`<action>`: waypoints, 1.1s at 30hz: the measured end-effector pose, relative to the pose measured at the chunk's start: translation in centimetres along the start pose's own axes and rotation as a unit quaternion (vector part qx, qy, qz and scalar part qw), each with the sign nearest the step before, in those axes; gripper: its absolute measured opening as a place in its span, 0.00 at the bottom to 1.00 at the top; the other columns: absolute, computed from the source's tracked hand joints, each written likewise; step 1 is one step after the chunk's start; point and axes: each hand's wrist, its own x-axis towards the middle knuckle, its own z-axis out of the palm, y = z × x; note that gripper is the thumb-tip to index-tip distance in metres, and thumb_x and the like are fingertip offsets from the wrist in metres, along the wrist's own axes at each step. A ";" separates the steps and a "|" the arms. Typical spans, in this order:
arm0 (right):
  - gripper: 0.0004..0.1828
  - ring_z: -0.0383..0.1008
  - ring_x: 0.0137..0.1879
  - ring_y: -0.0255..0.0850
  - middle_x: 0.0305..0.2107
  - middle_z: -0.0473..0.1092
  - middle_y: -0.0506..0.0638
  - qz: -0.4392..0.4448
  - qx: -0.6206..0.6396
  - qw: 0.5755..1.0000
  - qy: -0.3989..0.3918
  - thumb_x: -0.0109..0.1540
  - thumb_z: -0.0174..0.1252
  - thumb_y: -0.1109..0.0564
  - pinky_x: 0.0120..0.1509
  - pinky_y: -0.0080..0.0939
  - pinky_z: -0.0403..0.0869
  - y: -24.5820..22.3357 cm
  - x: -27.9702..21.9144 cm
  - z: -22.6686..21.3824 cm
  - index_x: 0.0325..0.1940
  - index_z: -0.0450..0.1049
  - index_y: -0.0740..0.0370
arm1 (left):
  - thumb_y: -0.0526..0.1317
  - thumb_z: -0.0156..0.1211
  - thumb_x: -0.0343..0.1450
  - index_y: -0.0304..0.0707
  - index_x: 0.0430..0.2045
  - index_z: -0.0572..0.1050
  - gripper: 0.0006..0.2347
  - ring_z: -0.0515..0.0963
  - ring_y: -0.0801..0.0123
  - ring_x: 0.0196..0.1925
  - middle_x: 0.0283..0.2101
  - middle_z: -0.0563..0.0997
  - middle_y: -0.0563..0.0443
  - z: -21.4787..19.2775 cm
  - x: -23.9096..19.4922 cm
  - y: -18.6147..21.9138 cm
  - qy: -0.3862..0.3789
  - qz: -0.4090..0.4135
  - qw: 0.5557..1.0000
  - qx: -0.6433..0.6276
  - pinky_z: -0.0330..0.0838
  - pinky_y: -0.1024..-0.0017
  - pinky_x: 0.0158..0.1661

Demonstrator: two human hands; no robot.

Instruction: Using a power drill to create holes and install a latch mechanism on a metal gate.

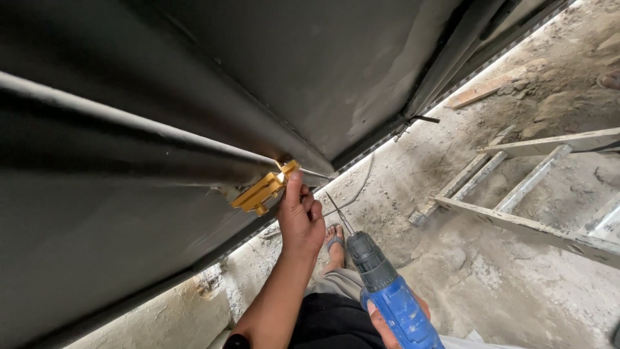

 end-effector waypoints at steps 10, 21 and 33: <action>0.20 0.62 0.17 0.48 0.13 0.61 0.52 -0.269 -0.514 0.806 0.114 0.62 0.57 0.59 0.27 0.50 0.66 0.5 4.1 0.3 0.18 0.58 0.55 | 0.42 0.67 0.68 0.49 0.17 0.64 0.15 0.52 0.78 0.17 0.17 0.59 0.60 0.6 -0.2 0.9 0.018 0.040 0.988 0.151 0.47 0.75 0.19; 0.25 0.63 0.17 0.39 0.14 0.64 0.43 -0.403 -0.200 0.880 -0.155 0.62 0.69 0.45 0.29 0.44 0.71 -0.8 6.9 -2.8 0.18 0.65 0.51 | 0.46 0.68 0.69 0.49 0.13 0.65 0.17 0.55 0.78 0.13 0.14 0.61 0.59 0.6 -0.6 0.3 0.041 0.055 0.991 0.116 0.50 0.73 0.17; 0.23 0.83 0.55 0.35 0.51 0.81 0.43 0.326 0.077 0.795 -0.506 0.57 0.64 0.55 0.62 0.37 0.79 -0.7 5.2 -7.4 0.57 0.79 0.52 | 0.42 0.68 0.70 0.38 0.26 0.76 0.10 0.62 0.82 0.12 0.12 0.59 0.61 -2.5 -2.4 -0.6 -0.138 0.063 0.972 0.177 0.57 0.81 0.18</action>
